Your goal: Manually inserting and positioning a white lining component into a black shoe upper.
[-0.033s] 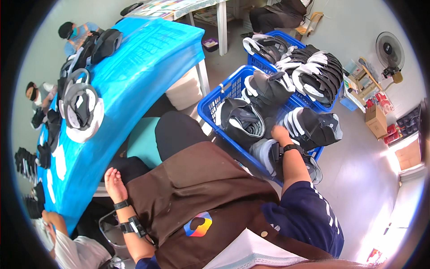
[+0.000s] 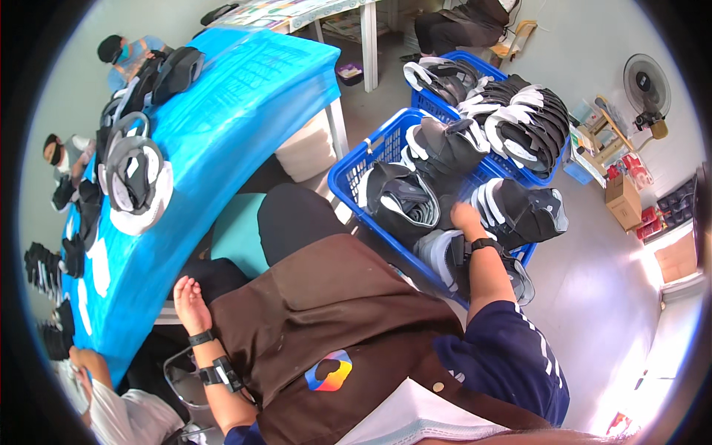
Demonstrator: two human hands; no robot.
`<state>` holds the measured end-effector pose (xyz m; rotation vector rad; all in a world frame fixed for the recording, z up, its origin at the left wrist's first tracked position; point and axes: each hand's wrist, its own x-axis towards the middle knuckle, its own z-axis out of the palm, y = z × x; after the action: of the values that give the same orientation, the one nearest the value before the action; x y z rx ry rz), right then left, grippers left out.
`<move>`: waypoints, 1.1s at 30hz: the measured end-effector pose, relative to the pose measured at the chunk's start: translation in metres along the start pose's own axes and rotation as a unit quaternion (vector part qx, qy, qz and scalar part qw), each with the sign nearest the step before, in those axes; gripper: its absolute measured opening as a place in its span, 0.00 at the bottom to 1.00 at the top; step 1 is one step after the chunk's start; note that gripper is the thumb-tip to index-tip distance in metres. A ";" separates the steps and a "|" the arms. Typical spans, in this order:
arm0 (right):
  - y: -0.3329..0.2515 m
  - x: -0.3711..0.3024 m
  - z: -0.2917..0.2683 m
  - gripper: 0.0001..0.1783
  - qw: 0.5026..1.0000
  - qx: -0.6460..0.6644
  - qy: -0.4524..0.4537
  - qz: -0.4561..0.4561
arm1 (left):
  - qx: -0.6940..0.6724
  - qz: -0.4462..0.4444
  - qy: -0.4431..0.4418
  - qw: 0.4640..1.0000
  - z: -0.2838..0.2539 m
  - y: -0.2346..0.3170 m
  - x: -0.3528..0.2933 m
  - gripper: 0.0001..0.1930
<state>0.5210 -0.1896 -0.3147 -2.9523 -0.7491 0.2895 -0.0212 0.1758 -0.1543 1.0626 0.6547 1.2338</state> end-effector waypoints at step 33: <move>-0.270 -0.189 -0.108 0.12 0.734 0.219 0.128 -0.630 | 0.503 0.335 -0.020 0.796 0.079 0.075 0.075 0.30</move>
<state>0.2548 -0.0473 -0.1448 -1.4551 -1.9877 -0.0674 0.0344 0.2240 -0.0449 2.3634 0.9817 1.4524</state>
